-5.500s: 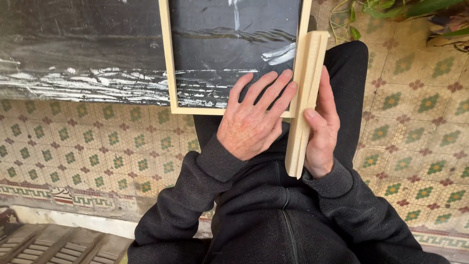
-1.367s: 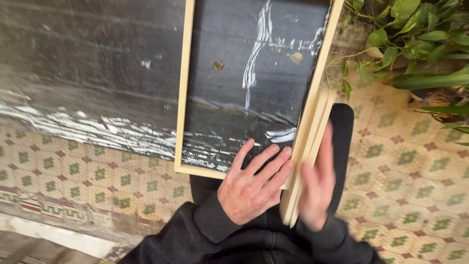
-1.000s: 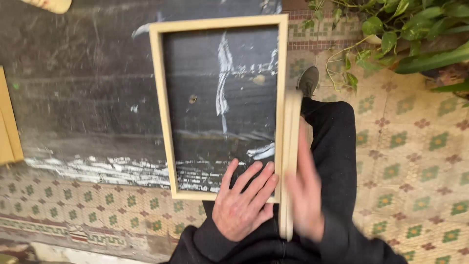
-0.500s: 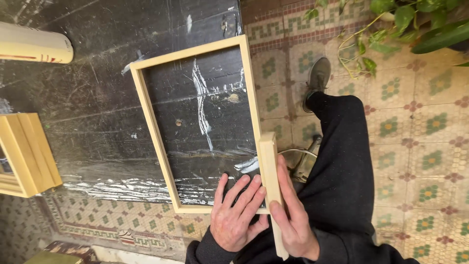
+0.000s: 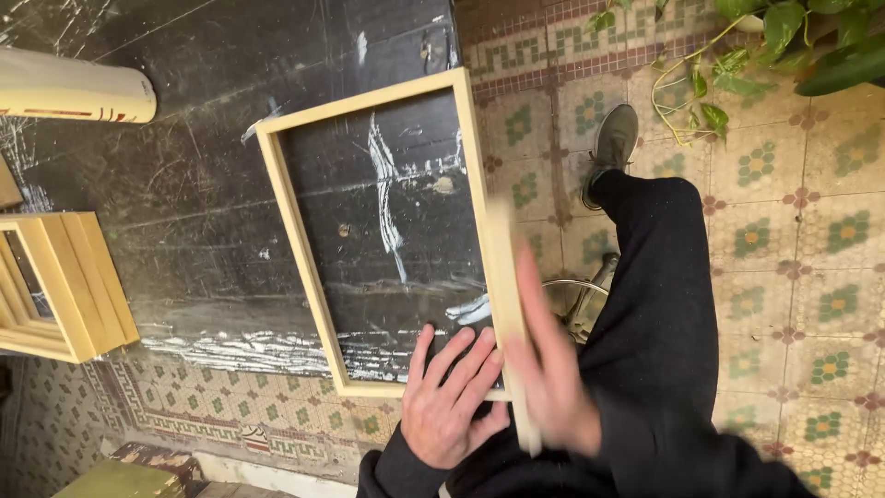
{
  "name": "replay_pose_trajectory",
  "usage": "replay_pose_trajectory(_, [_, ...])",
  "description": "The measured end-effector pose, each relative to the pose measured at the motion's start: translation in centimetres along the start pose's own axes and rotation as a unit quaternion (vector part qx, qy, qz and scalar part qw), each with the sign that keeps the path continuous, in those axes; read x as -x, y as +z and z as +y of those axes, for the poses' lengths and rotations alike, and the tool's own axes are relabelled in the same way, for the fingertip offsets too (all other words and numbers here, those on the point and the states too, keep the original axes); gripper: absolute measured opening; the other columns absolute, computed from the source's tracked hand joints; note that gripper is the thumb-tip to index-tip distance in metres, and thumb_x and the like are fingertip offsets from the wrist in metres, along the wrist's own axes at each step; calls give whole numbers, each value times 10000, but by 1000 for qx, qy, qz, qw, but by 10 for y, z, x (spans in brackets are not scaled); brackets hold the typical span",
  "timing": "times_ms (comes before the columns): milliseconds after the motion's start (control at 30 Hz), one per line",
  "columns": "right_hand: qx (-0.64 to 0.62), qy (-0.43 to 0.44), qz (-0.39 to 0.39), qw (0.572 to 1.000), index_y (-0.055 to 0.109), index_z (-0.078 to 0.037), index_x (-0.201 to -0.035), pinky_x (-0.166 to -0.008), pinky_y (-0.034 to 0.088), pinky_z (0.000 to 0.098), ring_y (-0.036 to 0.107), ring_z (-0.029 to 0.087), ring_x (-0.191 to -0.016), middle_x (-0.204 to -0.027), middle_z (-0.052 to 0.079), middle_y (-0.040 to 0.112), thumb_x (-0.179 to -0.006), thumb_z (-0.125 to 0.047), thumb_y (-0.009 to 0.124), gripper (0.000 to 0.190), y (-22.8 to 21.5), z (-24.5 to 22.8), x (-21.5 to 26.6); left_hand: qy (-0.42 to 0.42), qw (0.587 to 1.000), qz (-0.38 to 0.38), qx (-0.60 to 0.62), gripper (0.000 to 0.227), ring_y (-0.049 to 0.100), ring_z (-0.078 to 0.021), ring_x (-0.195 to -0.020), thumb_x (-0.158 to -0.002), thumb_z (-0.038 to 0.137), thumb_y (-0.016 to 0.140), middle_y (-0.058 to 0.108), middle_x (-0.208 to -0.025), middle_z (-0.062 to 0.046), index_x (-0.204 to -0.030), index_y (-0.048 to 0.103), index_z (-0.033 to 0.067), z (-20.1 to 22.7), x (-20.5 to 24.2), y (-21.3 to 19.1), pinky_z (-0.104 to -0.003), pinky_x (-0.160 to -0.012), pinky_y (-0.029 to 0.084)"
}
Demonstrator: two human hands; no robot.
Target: Sanding the edges of wooden picture frames using a sanding block.
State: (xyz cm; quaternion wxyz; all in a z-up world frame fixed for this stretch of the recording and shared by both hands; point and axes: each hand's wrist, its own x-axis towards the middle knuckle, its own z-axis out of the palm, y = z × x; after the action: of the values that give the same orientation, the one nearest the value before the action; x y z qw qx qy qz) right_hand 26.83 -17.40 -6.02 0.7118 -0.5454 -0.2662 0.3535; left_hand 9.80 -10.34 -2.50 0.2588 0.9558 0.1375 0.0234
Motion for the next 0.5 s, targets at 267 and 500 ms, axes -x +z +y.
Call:
replay_pose_trajectory(267, [38,-172,8,984,160,-43,-1692,-1379,132,317,150,174,-1624,-1728,81,159,-1193,-362,388,634,-15,21,-99,19,1000,18,0,563,539,-306,-1378,-819,235,781,611,-1470,-90,-1335,648,52,3,-9,-10,-618,-1210,315])
replay_pose_trajectory(500, [130,-119,6,984,132,-9,-1685,-1356,163,321,160,206,-1629,-1776,104,149,-1226,-189,367,547,-3,6,-62,8,999,41,21,591,525,-276,-1404,-834,267,765,582,-1497,-79,-1376,642,65,-1,-1,-9,-612,-1225,308])
